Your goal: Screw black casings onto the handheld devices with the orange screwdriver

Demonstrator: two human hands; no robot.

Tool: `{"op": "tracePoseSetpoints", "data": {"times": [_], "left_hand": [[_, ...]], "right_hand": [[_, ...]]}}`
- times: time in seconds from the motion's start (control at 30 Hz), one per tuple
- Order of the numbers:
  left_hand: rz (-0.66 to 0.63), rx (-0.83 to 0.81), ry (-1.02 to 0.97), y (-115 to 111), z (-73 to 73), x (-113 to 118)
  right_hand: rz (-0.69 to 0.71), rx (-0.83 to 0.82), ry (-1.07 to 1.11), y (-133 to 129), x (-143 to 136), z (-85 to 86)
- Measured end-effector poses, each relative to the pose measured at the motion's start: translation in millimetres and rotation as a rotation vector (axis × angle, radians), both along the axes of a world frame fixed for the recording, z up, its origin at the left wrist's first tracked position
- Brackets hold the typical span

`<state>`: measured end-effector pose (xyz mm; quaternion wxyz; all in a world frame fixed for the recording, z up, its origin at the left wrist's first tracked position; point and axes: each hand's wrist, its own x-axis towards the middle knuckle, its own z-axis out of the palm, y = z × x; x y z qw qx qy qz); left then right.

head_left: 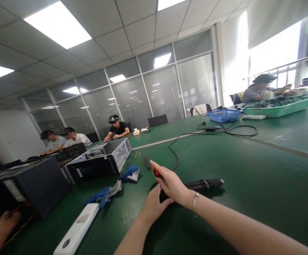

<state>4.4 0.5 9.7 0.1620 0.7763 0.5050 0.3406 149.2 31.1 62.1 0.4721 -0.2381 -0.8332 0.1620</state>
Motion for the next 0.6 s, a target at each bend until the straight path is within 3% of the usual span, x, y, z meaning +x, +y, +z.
{"op": "tracePoseSetpoints", "data": {"times": [0.23,0.43,0.6], "left_hand": [[-0.005,-0.004,-0.005,0.7,-1.3,-1.1],[-0.004,0.004,0.002,0.1,-1.8,-1.5],[-0.010,0.002,-0.006,0.3,-1.3,-0.5]], "right_hand": [[-0.092,-0.016,-0.039,-3.9,1.5,3.0],[-0.033,-0.039,-0.029,-2.8,0.7,4.6],[-0.111,0.009,-0.074,-4.3,2.1,4.0]]}}
